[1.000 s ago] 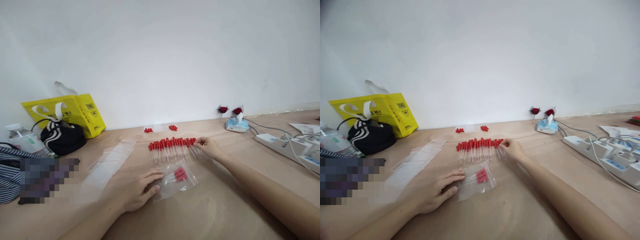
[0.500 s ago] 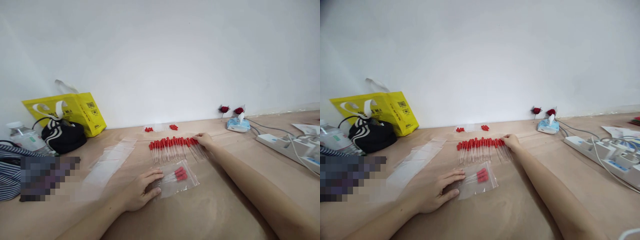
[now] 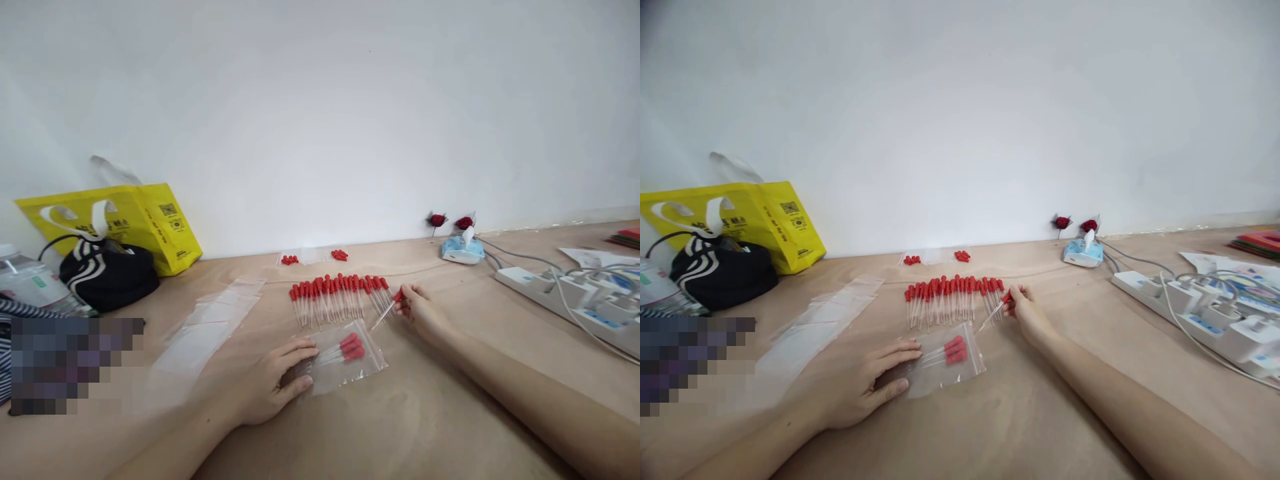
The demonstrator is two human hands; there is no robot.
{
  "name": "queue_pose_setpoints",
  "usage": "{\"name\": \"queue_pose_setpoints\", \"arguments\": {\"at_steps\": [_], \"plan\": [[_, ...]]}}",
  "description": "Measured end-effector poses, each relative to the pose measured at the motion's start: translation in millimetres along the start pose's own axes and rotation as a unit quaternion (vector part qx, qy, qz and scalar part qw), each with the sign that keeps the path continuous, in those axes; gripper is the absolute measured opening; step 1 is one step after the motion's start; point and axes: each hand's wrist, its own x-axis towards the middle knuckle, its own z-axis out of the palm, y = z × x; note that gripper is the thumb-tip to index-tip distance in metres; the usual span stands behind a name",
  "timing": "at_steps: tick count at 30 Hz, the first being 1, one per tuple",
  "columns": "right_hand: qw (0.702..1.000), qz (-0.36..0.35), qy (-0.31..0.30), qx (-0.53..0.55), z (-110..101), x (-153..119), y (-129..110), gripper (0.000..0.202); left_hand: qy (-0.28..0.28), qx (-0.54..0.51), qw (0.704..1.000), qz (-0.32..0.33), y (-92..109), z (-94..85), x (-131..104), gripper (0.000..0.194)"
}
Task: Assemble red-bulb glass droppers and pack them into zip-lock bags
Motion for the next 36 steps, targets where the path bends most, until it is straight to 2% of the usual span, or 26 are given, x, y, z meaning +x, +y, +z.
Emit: {"name": "queue_pose_setpoints", "arguments": {"at_steps": [3,7,13,17,21,24,28,31,36], "plan": [[0.998,0.014,0.03,0.06,4,-13,8,0.017,0.003,-0.002,1.0,0.001,0,0.1,0,0.038],[0.995,0.027,0.053,0.075,10,-18,8,0.016,0.004,-0.003,1.0,0.002,-1,1.3,-1,0.038],[0.993,0.058,0.047,0.096,16,-28,3,0.02,0.004,-0.006,1.0,-0.005,-1,2.1,0,0.04],[0.987,0.093,-0.008,0.131,25,-40,6,0.018,0.014,-0.014,1.0,-0.025,-1,1.8,-2,0.047],[0.975,0.137,-0.09,0.151,31,-45,10,0.014,0.022,-0.013,0.999,-0.022,2,-0.1,-3,0.049],[0.969,0.145,-0.178,0.095,32,-46,12,0.016,0.029,-0.014,0.999,-0.017,3,-0.5,-3,0.048],[0.958,0.086,-0.27,-0.036,34,-45,16,0.03,0.032,-0.022,0.999,-0.009,4,-0.9,-2,0.046],[0.956,0.058,-0.268,-0.109,39,-45,22,0.032,0.022,-0.009,1.0,-0.018,6,-1.5,-1,0.046],[0.949,0.065,-0.284,-0.124,40,-43,24,0.028,0.025,-0.003,0.999,-0.022,1,0.9,-2,0.046]]}}
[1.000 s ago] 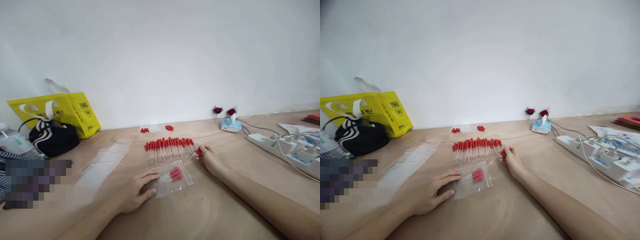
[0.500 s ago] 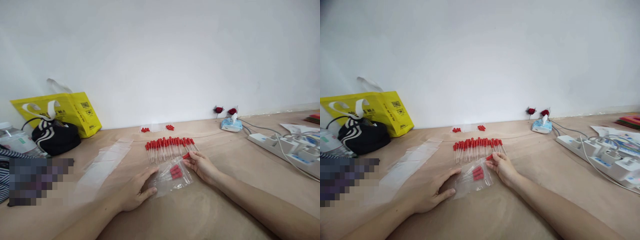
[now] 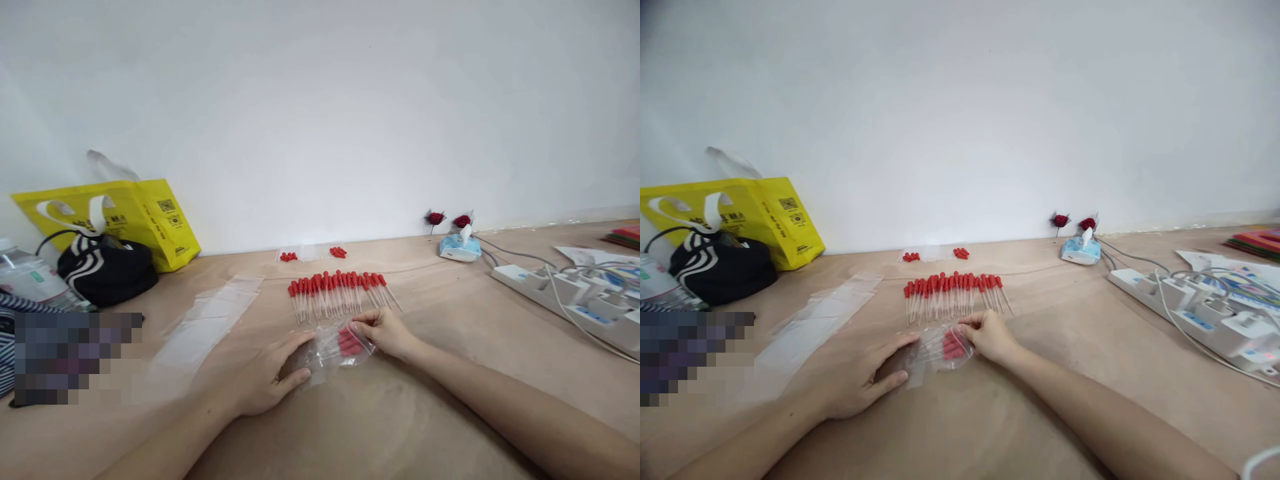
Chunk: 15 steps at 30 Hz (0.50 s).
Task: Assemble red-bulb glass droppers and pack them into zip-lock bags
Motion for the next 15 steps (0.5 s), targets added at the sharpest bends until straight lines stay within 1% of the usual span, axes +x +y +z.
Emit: {"name": "queue_pose_setpoints", "arguments": {"at_steps": [2,4,5,7,8,10,13,15], "plan": [[0.998,0.027,-0.005,-0.05,-8,1,-6,0.026,0.0,-0.002,1.0,0.002,-2,0.7,0,0.046],[0.995,0.035,0.019,-0.089,-22,4,-13,0.023,0.002,-0.005,1.0,0.011,-1,0.1,0,0.044],[0.994,0.027,0.042,-0.094,-29,7,-16,0.021,0.004,-0.007,1.0,0.018,0,-0.7,1,0.042],[0.987,-0.002,0.116,-0.111,-46,14,-21,0.019,0.001,-0.01,1.0,0.027,2,-2.5,1,0.041],[0.979,-0.014,0.157,-0.129,-53,19,-22,0.018,-0.002,-0.01,1.0,0.029,3,-3.2,2,0.041],[0.96,-0.023,0.218,-0.174,-68,29,-22,0.014,-0.012,-0.01,0.999,0.031,3,-3.4,2,0.041],[0.935,-0.017,0.279,-0.217,-85,47,-18,0.007,-0.007,-0.016,0.999,0.041,-3,-0.9,2,0.037],[0.918,-0.001,0.314,-0.241,-92,59,-16,0.007,-0.001,-0.018,0.999,0.048,-7,1.3,2,0.037]]}}
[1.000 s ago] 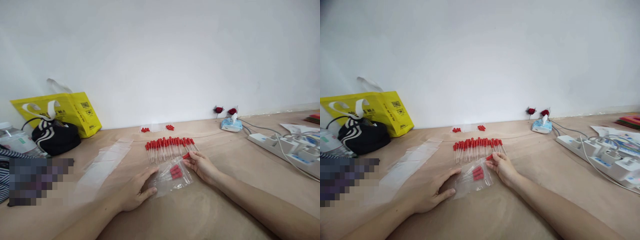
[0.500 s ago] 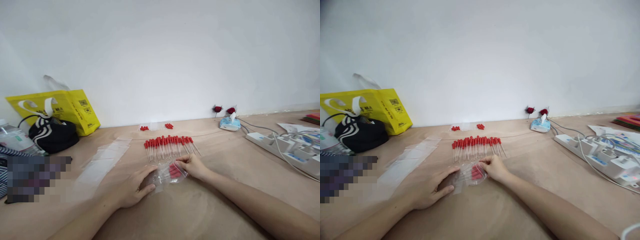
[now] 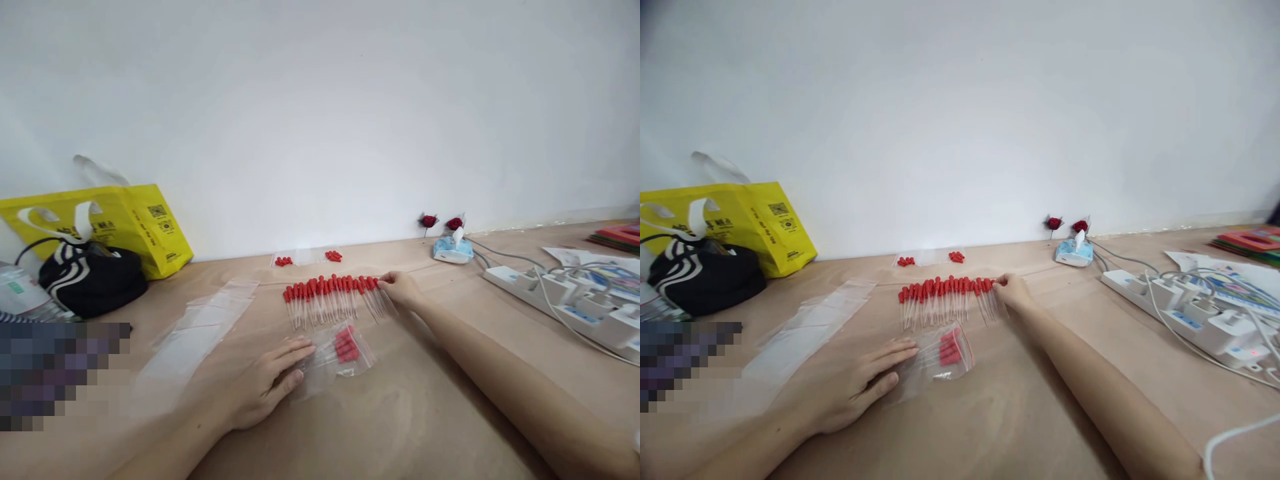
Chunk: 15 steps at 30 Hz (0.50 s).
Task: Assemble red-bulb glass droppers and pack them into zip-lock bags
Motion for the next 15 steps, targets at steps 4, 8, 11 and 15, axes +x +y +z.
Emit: {"name": "queue_pose_setpoints", "arguments": {"at_steps": [4,8,11,15], "plan": [[0.998,0.039,0.011,-0.048,10,19,2,0.018,-0.011,0.002,1.0,0.003,-1,0.6,-1,0.041],[0.996,0.05,0.008,-0.074,17,28,1,0.022,-0.028,0.009,1.0,-0.009,2,-1.0,0,0.042],[0.996,0.037,0.031,-0.078,18,30,2,0.031,-0.018,-0.001,1.0,0.006,1,-0.1,0,0.042],[0.998,0.014,0.024,-0.064,20,28,2,0.03,-0.011,-0.005,1.0,0.004,0,1.1,0,0.042]]}}
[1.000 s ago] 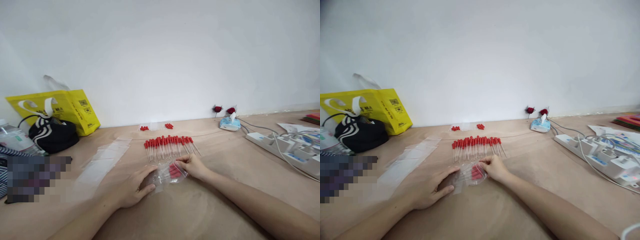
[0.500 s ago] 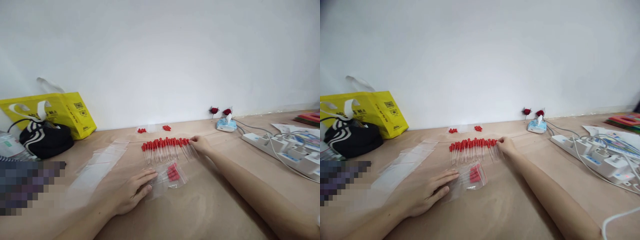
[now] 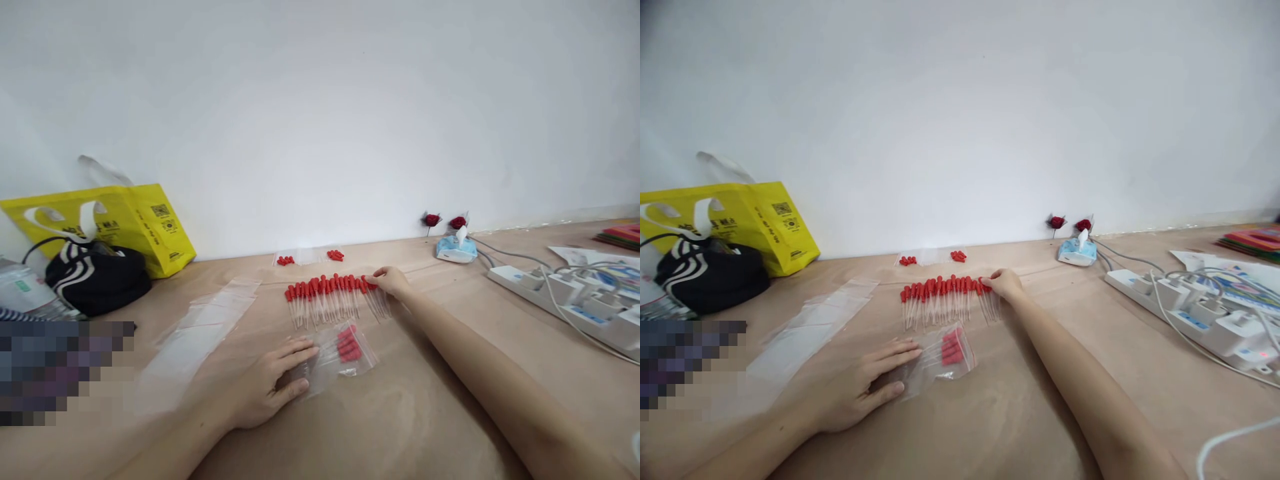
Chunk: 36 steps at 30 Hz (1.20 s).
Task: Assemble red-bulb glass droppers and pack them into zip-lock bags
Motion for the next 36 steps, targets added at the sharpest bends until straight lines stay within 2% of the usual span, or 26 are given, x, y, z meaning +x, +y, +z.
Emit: {"name": "queue_pose_setpoints", "arguments": {"at_steps": [7,12,16,21,24,28,33,36], "plan": [[0.996,-0.012,0.005,0.09,7,-5,-4,0.013,-0.01,0.01,1.0,-0.018,6,-3.2,0,0.042],[0.977,-0.021,-0.016,0.211,-11,-22,-16,0.017,-0.013,0.021,0.999,-0.024,8,-4.5,-1,0.043],[0.955,-0.032,-0.039,0.294,-28,-56,-15,0.018,-0.016,0.017,0.999,-0.047,10,-6.0,-1,0.045],[0.894,0.002,-0.103,0.437,-33,-100,-5,0.028,-0.01,0.011,0.998,-0.06,14,-7.9,0,0.05],[0.881,0.035,-0.115,0.458,-30,-117,-3,0.03,-0.019,0.02,0.997,-0.065,12,-6.1,0,0.051],[0.856,0.043,-0.159,0.49,-27,-133,-5,0.035,0.0,0.024,0.999,-0.043,7,-3.3,-1,0.05],[0.822,0.055,-0.248,0.509,-28,-149,-6,0.033,0.004,0.027,0.999,-0.04,6,-3.6,-1,0.05],[0.829,0.023,-0.32,0.458,-29,-151,-4,0.03,-0.001,0.033,0.999,-0.041,4,-2.2,-1,0.05]]}}
